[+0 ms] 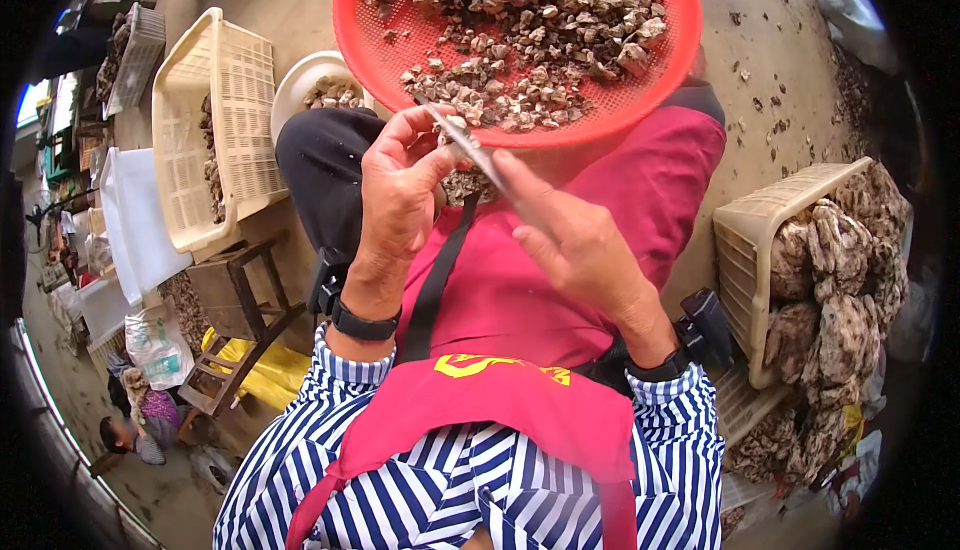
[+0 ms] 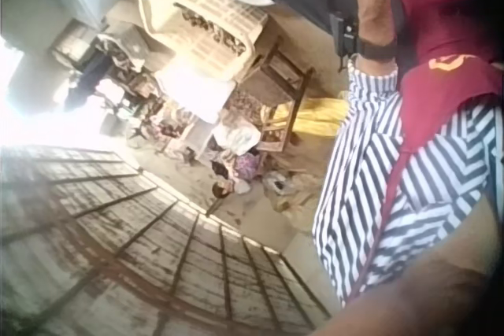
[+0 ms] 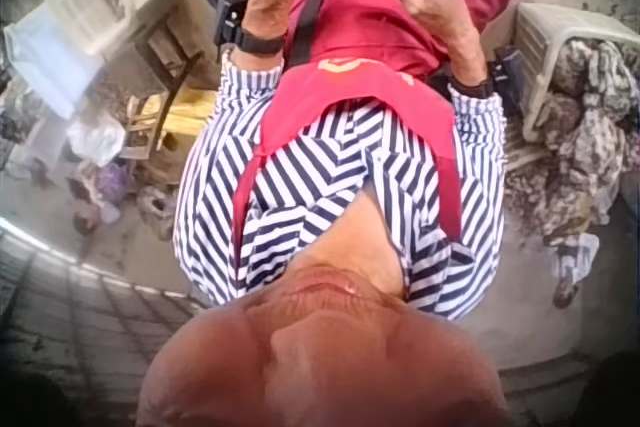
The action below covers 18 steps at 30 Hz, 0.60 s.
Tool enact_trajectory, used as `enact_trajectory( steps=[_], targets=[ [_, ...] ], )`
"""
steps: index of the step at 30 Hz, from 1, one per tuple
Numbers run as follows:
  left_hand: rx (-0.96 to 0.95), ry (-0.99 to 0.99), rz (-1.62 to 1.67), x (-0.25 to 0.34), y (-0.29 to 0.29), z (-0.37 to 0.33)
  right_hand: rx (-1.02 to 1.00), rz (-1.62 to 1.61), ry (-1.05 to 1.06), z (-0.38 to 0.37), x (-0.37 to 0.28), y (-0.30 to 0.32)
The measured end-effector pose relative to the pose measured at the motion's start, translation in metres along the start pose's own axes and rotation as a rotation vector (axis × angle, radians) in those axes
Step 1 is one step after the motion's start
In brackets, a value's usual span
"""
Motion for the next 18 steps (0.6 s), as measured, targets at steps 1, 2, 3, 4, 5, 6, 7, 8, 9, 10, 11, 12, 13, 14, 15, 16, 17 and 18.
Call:
enact_trajectory(
  steps=[1, 2, 3, 4, 5, 6, 7, 8, 9, 10, 11, 12, 13, 14, 15, 16, 17, 18],
  targets=[
    [0.037, -0.046, -0.034, 0.004, 0.002, 0.005, -0.033, -0.001, 0.019, 0.001, -0.005, -0.005],
    [0.050, -0.065, -0.056, 0.008, 0.002, 0.010, -0.052, 0.013, 0.002, 0.003, -0.005, -0.009],
    [0.050, -0.073, -0.053, 0.011, 0.001, 0.013, -0.054, 0.018, 0.009, 0.004, -0.006, -0.010],
    [0.061, -0.087, -0.129, 0.016, 0.002, 0.017, -0.039, 0.052, 0.029, 0.006, -0.008, -0.010],
    [0.072, -0.101, -0.205, 0.019, 0.003, 0.020, -0.025, 0.086, 0.050, 0.007, -0.011, -0.010],
    [0.071, -0.109, -0.202, 0.021, 0.003, 0.023, -0.025, 0.092, 0.056, 0.008, -0.014, -0.009],
    [0.064, -0.124, -0.228, 0.022, 0.003, 0.025, -0.037, 0.104, 0.055, 0.010, -0.016, -0.009],
    [0.057, -0.139, -0.254, 0.023, 0.003, 0.028, -0.048, 0.117, 0.055, 0.011, -0.018, -0.010],
    [0.056, -0.146, -0.253, 0.024, 0.003, 0.030, -0.047, 0.121, 0.061, 0.012, -0.020, -0.011],
    [0.059, -0.156, -0.254, 0.024, 0.005, 0.032, -0.049, 0.108, 0.063, 0.013, -0.020, -0.013],
    [0.063, -0.166, -0.256, 0.025, 0.006, 0.034, -0.051, 0.096, 0.065, 0.013, -0.021, -0.016],
    [0.064, -0.170, -0.252, 0.025, 0.007, 0.036, -0.053, 0.100, 0.068, 0.014, -0.023, -0.017],
    [0.057, -0.187, -0.268, 0.027, 0.006, 0.038, -0.070, 0.083, 0.037, 0.015, -0.025, -0.018],
    [0.050, -0.203, -0.283, 0.029, 0.005, 0.041, -0.088, 0.066, 0.005, 0.015, -0.026, -0.019],
    [0.051, -0.208, -0.282, 0.029, 0.004, 0.044, -0.089, 0.069, 0.009, 0.016, -0.029, -0.019],
    [0.050, -0.209, -0.271, 0.029, 0.004, 0.046, -0.088, 0.091, 0.005, 0.016, -0.031, -0.020],
    [0.050, -0.209, -0.261, 0.028, 0.004, 0.048, -0.086, 0.112, 0.001, 0.016, -0.033, -0.020],
    [0.033, -0.234, -0.322, 0.025, 0.006, 0.049, -0.087, 0.114, 0.003, 0.015, -0.036, -0.020]
  ],
)
Point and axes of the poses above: each hand's wrist, its own z-axis away from the middle knuckle, its own y-axis out of the back of the hand, x = y × z, the point moved 7 cm from there along -z, towards the middle knuckle, and after that the axes turned 2 degrees about z, right-handed, at the moved point
